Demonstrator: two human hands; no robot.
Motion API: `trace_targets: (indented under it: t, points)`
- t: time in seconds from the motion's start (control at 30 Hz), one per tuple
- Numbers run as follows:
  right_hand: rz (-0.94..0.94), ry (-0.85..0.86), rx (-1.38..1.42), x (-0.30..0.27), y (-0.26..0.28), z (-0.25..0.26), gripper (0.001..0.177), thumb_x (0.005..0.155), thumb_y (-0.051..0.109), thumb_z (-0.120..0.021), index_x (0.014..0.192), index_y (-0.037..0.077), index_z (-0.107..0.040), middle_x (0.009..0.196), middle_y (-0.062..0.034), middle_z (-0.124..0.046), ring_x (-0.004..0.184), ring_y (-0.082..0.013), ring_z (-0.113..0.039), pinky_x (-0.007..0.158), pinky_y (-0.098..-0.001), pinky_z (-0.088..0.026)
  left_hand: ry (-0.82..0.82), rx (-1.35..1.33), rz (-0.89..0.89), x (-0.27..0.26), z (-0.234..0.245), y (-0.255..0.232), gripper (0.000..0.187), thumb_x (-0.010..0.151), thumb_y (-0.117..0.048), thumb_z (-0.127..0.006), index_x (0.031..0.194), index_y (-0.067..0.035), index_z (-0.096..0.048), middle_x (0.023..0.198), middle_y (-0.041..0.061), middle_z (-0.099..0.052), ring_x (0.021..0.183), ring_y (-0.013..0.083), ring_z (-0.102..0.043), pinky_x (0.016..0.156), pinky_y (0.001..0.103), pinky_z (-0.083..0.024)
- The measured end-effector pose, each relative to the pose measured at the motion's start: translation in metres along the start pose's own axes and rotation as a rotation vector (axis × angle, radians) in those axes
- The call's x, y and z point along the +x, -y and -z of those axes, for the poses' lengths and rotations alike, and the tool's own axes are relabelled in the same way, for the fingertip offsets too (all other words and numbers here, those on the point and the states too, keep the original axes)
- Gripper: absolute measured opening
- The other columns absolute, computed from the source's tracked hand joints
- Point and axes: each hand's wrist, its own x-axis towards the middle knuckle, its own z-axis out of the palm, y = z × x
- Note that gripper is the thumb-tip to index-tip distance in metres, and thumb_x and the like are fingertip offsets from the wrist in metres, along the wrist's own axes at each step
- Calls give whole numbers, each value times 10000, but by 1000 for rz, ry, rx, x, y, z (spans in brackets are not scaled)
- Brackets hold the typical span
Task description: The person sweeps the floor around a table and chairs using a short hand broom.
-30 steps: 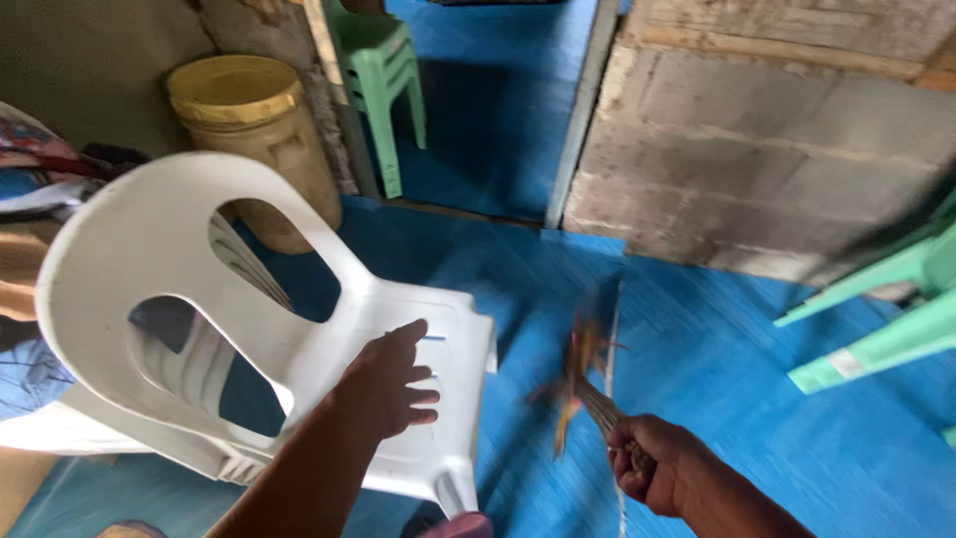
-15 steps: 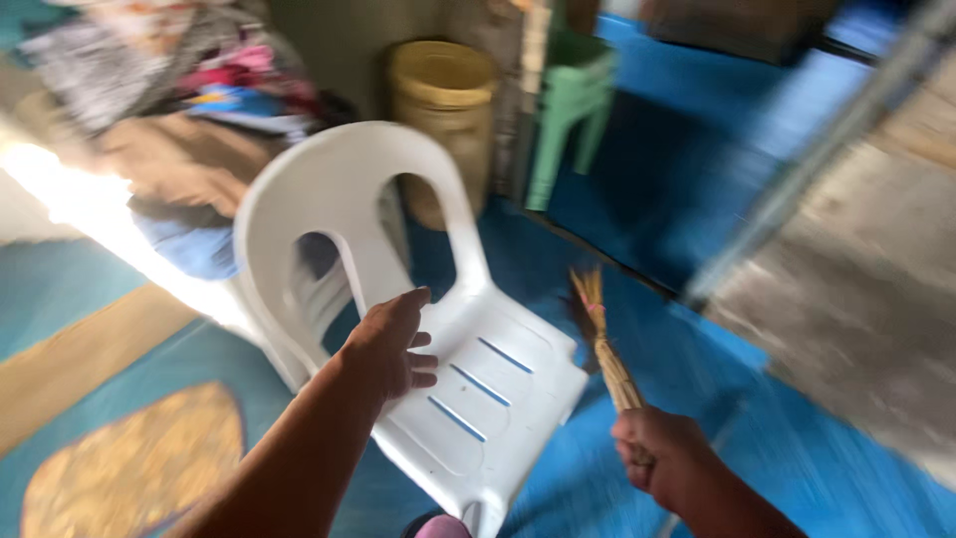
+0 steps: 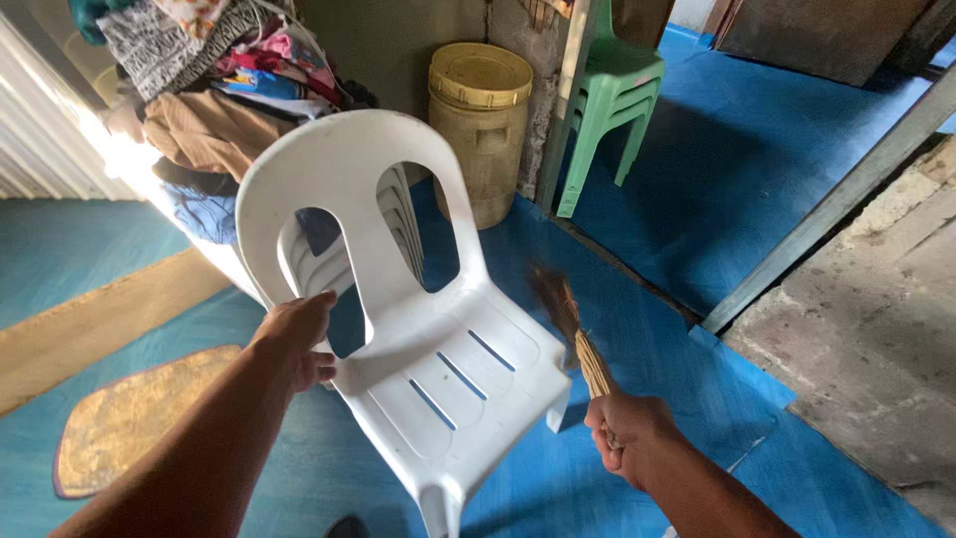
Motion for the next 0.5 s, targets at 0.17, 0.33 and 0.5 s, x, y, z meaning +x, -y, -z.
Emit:
trace_targets:
  t: [0.17, 0.33, 0.5]
  points:
    - [44, 2, 49, -12, -12, -39, 131, 737, -58, -692, 778, -39, -569, 584, -135, -488, 407, -200, -396, 368, -346, -267, -109, 91, -49, 56, 35, -9, 630, 1017, -389, -598, 1578, -151, -440, 1573, 215, -473, 1366, 471, -546, 1118, 534, -511]
    - [19, -153, 208, -24, -29, -124, 169, 732, -99, -710, 756, -20, -562, 560, -112, -497, 413, -201, -450, 383, -344, -302, -410, 224, -237, 138, 72, -17, 751, 816, -317, -860, 1404, -53, -473, 1304, 270, -587, 1193, 422, -621, 999, 462, -549]
    - [167, -196, 377, -54, -19, -209, 218, 716, -113, -674, 733, 16, -498, 524, -70, -412, 395, -183, -384, 358, -359, -216, -275, 370, -227, 207, 103, -42, 768, 794, -224, -860, 1423, -43, -459, 1311, 257, -585, 1191, 422, -619, 986, 461, -542]
